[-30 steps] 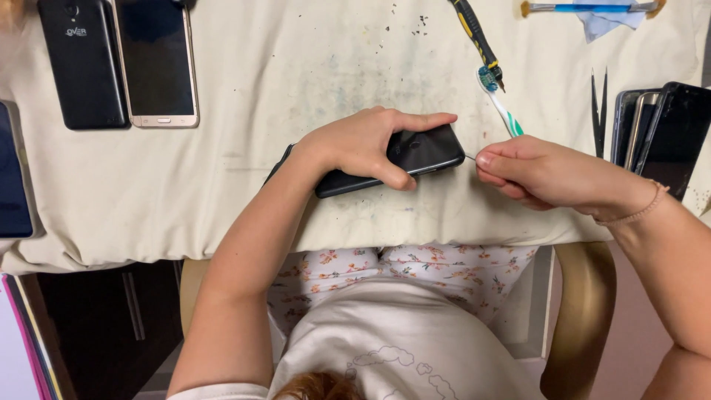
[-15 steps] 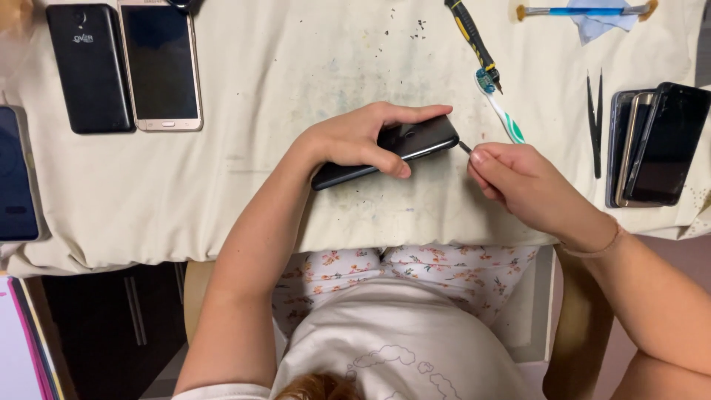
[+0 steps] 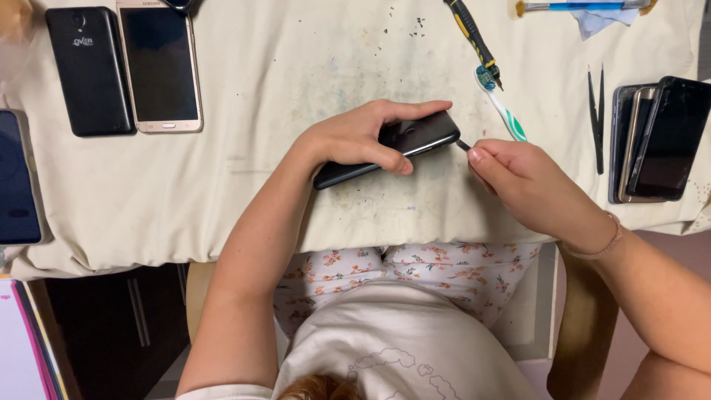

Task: Using a small prying tool to separate the back cover from a smartphone frame during a repair process.

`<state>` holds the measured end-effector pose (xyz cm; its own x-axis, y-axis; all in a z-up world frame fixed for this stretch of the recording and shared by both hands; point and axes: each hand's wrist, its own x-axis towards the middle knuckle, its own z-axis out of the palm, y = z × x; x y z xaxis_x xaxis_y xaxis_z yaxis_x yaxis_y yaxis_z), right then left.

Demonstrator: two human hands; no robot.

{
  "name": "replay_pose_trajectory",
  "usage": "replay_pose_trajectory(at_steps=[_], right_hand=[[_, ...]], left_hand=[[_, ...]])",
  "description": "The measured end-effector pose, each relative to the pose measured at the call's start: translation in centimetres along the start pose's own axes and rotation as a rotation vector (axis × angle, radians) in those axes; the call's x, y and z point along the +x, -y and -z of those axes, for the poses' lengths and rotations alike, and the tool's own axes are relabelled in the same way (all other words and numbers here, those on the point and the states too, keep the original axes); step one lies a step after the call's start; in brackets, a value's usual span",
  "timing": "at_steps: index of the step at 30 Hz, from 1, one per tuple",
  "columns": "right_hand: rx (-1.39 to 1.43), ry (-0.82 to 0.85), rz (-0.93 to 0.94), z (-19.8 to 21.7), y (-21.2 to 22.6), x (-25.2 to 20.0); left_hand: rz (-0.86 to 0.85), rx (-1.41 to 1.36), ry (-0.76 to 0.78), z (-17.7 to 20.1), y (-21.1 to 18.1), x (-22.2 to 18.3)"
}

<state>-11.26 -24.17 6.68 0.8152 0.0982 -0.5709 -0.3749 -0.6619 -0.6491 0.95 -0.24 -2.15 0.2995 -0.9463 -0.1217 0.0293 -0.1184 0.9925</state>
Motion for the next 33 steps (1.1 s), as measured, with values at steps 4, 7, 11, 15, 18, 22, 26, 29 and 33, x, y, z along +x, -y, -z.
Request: replay_pose_trajectory(at_steps=[4,7,11,15,18,22,26,29,33], right_hand=[[0.000,0.002,-0.017,0.2,0.4,-0.2],[-0.011,-0.013,-0.057,0.4,0.7,-0.2],[-0.010,0.009,-0.076,0.5,0.5,0.0],[0.057,0.072,-0.061,0.8,-0.6,0.6],[0.177,0.224,-0.210,2.1,0.2,0.8],[-0.049,0.280,-0.132,2.7,0.7,1.0],[-0.401,0.100,-0.102,1.3,1.5,-0.2],[-0.418,0.046,-0.058,0.8,0.6,0.1],[0.061,0.101,-0.130,0.5,-0.4,0.6]], left_hand=[[0.025,-0.020,-0.003,0.0,-0.3,-0.1],[0.014,-0.010,-0.004,0.1,-0.3,0.0],[0.018,0.012,-0.005,0.0,-0.3,-0.1],[0.043,0.019,-0.001,0.0,-0.4,-0.1],[0.063,0.056,-0.005,-0.2,-0.5,-0.1],[0.106,0.143,-0.022,-0.6,-1.7,-0.2],[0.127,0.124,-0.077,-0.9,-1.9,-0.2],[0.140,0.165,-0.094,-1.0,-2.1,-0.3],[0.145,0.187,-0.106,-1.2,-2.3,-0.2]])
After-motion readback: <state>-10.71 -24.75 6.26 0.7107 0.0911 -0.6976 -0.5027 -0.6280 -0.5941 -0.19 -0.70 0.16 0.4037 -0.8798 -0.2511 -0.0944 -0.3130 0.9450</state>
